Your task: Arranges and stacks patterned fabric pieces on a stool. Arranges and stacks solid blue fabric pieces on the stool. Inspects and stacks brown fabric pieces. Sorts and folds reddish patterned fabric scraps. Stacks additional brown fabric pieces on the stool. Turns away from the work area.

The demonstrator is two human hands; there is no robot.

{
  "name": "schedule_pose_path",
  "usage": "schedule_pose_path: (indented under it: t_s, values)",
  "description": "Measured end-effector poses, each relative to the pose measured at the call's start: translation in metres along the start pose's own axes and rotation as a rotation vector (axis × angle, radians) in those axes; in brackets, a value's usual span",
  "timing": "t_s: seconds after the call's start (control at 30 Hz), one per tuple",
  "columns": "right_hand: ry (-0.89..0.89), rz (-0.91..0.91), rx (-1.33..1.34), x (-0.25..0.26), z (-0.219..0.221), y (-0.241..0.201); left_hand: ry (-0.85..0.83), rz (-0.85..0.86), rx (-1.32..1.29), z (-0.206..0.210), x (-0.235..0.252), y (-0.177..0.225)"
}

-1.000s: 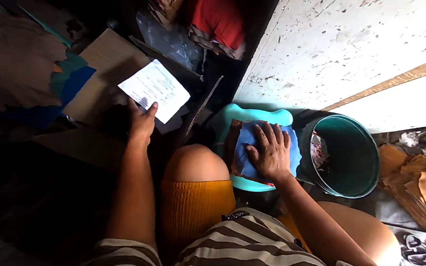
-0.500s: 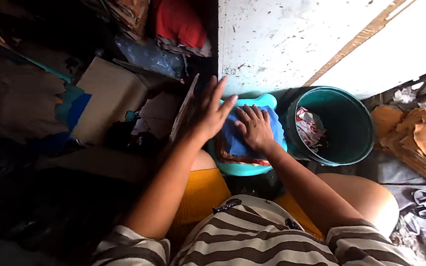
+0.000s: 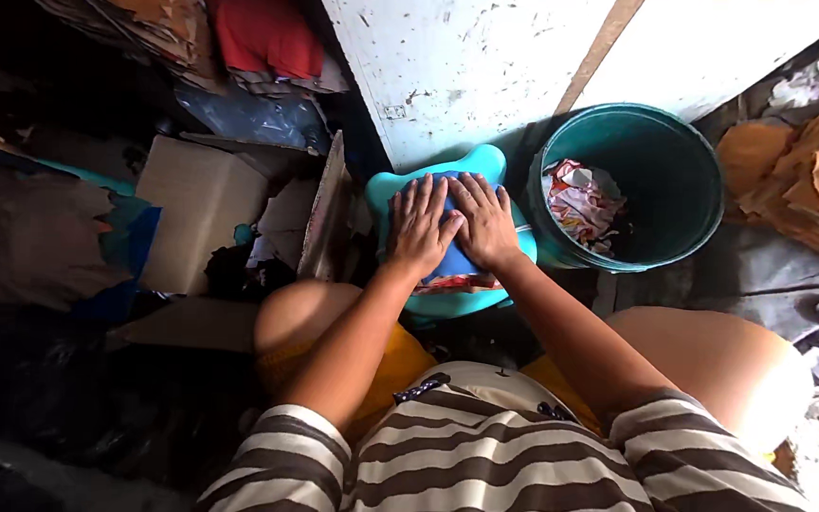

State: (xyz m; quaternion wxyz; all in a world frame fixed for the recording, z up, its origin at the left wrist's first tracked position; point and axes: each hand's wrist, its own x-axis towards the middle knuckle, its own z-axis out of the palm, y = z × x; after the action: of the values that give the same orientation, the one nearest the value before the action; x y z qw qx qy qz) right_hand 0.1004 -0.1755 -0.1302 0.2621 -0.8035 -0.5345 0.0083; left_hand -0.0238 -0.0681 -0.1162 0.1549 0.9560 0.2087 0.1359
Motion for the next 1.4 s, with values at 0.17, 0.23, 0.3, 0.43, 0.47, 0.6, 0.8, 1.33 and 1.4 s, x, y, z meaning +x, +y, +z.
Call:
schedule_pose_path:
  t_s: [0.17, 0.23, 0.3, 0.43, 0.47, 0.6, 0.8, 1.33, 1.4]
  values:
    - [0.026, -0.017, 0.040, -0.004, -0.001, -0.001, 0.015, 0.076, 0.000, -0.006, -0.003, 0.003]
    - [-0.053, -0.031, 0.033, -0.001, -0.017, 0.001, -0.009, 0.098, 0.003, -0.010, 0.001, 0.001]
    - [-0.098, -0.032, 0.028, 0.003, -0.044, 0.011, -0.050, 0.105, 0.008, -0.016, 0.005, -0.001]
    - [0.054, 0.157, -0.043, 0.001, -0.126, 0.079, -0.187, 0.056, 0.037, -0.038, 0.012, 0.005]
    - [0.094, 0.247, -0.078, -0.004, -0.150, 0.104, -0.204, 0.043, 0.036, -0.043, 0.014, 0.009]
    - [0.244, 0.694, -0.163, -0.047, -0.237, 0.194, -0.132, 0.087, -0.063, -0.055, 0.041, 0.041]
    - [0.305, 1.074, -0.282, -0.110, -0.276, 0.263, -0.198, 0.335, -0.275, -0.043, 0.111, 0.150]
    - [0.384, 1.086, 0.104, -0.135, -0.305, 0.290, -0.884, -0.152, -1.141, 0.122, 0.184, 0.387]
    - [0.390, 1.083, 0.116, -0.136, -0.305, 0.290, -0.915, -0.199, -1.133, 0.126, 0.179, 0.391]
